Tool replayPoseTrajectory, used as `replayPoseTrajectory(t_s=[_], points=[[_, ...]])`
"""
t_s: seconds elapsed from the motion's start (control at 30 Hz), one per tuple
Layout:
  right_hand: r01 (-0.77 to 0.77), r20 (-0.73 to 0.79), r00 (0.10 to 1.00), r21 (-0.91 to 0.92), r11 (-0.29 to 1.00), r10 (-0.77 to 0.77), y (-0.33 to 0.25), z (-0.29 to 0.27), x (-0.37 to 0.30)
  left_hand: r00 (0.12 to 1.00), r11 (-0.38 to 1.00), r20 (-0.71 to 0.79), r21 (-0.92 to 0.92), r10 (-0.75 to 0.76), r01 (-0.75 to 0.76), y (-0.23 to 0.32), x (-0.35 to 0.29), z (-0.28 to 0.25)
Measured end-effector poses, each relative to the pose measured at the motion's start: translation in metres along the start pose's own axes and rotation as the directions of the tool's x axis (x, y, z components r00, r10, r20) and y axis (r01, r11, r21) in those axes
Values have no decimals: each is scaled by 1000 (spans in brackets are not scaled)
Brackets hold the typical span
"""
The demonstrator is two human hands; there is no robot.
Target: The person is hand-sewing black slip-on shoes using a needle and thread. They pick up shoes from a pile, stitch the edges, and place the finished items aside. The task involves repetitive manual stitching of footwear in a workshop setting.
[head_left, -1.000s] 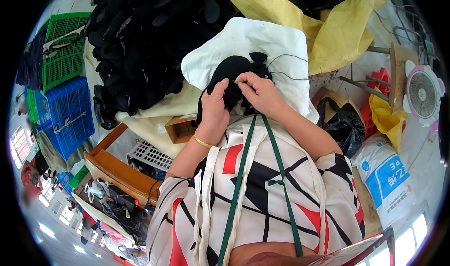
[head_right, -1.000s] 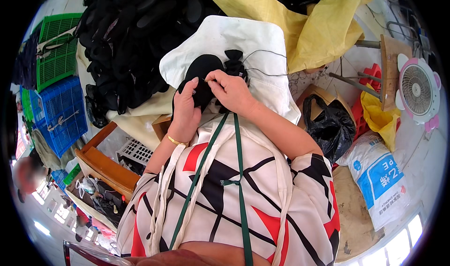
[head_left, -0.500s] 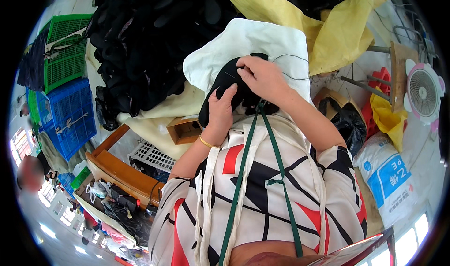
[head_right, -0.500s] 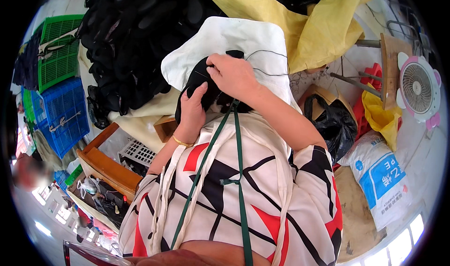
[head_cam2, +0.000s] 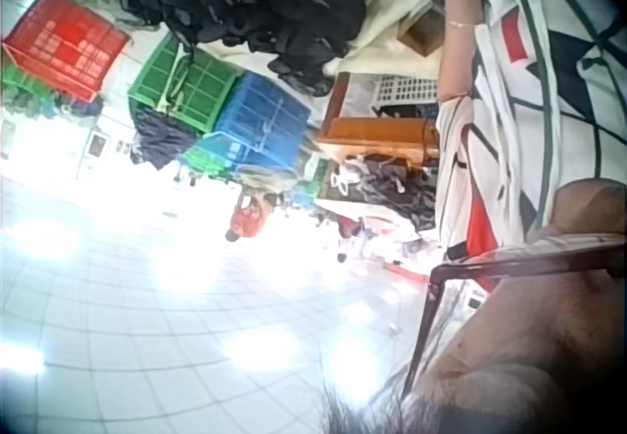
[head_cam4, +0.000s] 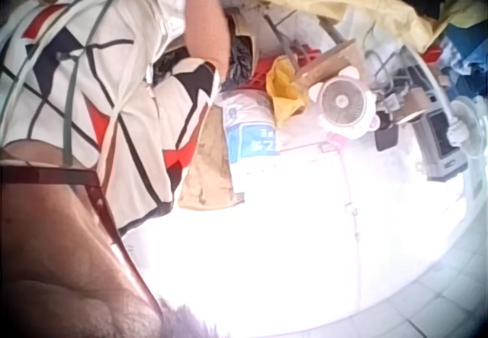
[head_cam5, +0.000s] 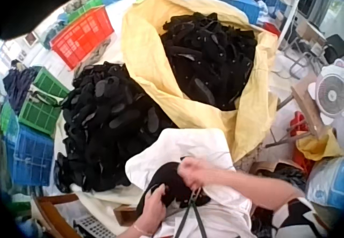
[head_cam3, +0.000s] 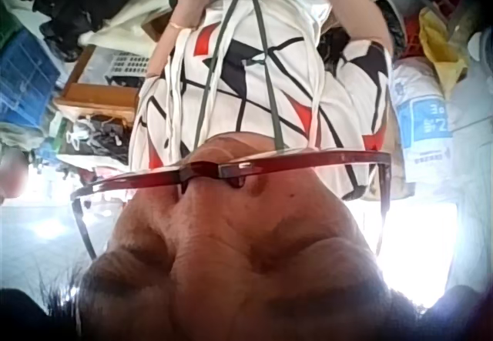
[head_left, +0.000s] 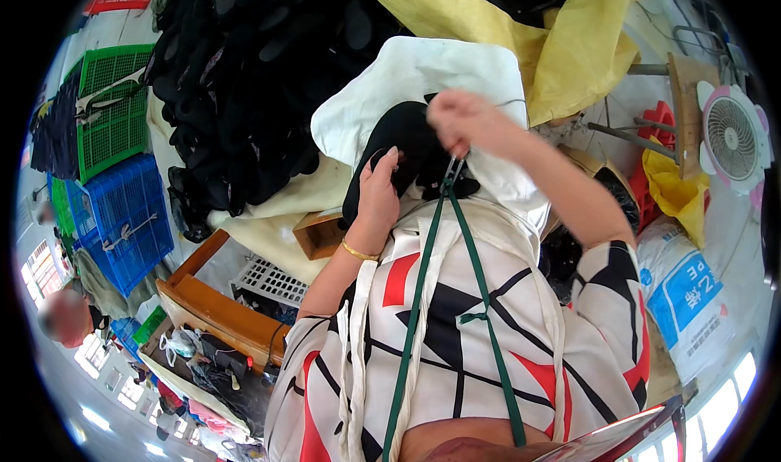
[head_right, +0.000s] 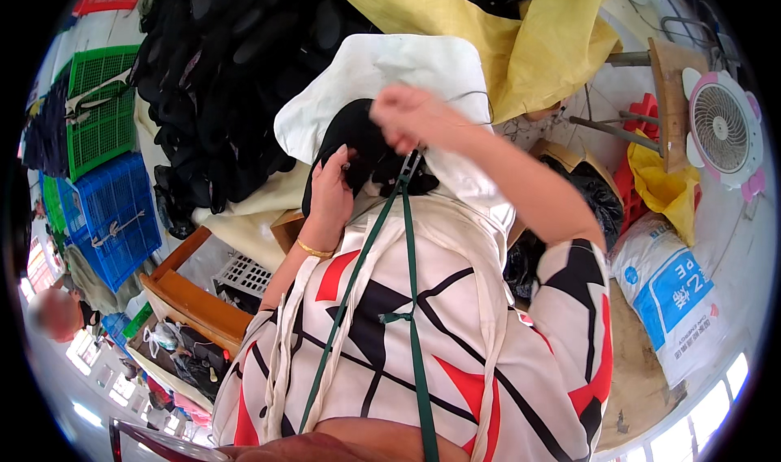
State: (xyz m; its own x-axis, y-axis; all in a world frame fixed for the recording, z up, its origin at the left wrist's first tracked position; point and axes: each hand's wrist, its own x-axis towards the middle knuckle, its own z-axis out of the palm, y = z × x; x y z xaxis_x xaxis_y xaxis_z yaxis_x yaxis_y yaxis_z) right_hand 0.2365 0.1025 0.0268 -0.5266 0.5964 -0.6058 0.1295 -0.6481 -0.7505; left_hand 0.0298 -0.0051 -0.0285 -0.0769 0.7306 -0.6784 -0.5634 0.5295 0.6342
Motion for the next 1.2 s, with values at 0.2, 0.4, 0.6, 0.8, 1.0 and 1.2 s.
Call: replayPoseTrajectory(t_s=[0.2,0.4,0.6,0.8,1.0,1.2], points=[[-416,-516,185,-812,409,-836,-78,-255,-110,995,995,-40,-20,-95,94,6,-7,8],[629,-818,72,-406,662,-570,-87,-219,-126,992,990,-52,67,-118,122,13,-9,11],[211,-195,915,-512,833,-352,22,-51,-29,996,899,83,438,-29,-10,54,-21,34],[178,-69,975,-334,926,-212,29,-29,-49,897,509,416,745,149,-430,108,0,53],[330,-445,805,-215,919,-393,41,-57,-82,774,67,626,772,98,-632,128,24,95],[711,-806,559,347,612,-194,50,-110,-120,782,236,615,779,-103,-581,116,53,101]])
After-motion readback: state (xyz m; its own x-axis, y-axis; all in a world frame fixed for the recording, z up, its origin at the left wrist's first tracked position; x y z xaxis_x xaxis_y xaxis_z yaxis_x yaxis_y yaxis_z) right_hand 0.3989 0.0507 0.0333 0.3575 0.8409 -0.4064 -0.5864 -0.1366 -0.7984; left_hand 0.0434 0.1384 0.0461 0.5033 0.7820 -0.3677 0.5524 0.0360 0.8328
